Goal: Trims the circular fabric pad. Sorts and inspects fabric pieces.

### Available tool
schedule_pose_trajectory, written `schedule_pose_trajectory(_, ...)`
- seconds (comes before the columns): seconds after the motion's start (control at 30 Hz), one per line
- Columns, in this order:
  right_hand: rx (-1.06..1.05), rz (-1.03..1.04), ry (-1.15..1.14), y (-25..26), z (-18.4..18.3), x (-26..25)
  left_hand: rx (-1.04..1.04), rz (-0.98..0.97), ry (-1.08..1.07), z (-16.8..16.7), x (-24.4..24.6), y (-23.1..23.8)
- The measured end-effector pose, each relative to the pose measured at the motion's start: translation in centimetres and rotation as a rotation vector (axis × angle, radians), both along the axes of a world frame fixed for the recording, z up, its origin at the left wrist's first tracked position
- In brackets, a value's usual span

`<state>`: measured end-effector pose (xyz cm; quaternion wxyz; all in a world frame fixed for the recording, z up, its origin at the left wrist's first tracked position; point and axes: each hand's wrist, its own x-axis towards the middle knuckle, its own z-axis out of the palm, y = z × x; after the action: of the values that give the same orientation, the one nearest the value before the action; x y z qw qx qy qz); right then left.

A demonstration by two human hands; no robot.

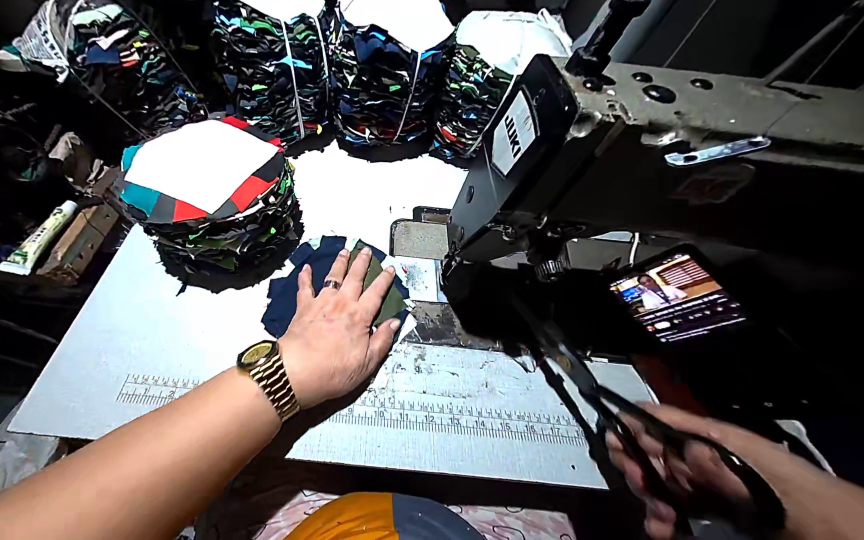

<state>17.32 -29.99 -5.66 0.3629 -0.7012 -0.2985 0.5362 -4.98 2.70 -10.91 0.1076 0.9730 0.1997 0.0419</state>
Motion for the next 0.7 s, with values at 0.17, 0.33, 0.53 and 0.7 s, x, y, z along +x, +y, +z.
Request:
schedule_pose_trajectory(0.17, 0.092, 0.16, 0.186, -0.4, 0.3, -2.2, 0.0, -0.022, -0.082, -0.5, -2.2, -2.2)
schedule_pose_trajectory(0.33, 0.081, 0.183, 0.201, 3.3, -0.8, -2.5, 0.053, -0.008, -0.121, -1.4, -3.2, -4.0)
schedule_pose_trajectory(0.53, 0.031, 0.183, 0.131, 7.9, -0.7, -3.4, 0.066, 0.0, -0.139, -1.9, -3.6, -4.7)
schedule_pose_trajectory(0.7, 0.002, 0.048, 0.134, 9.1, -1.4, -5.1, 0.075, 0.011, -0.132, -1.9, -3.6, -4.9)
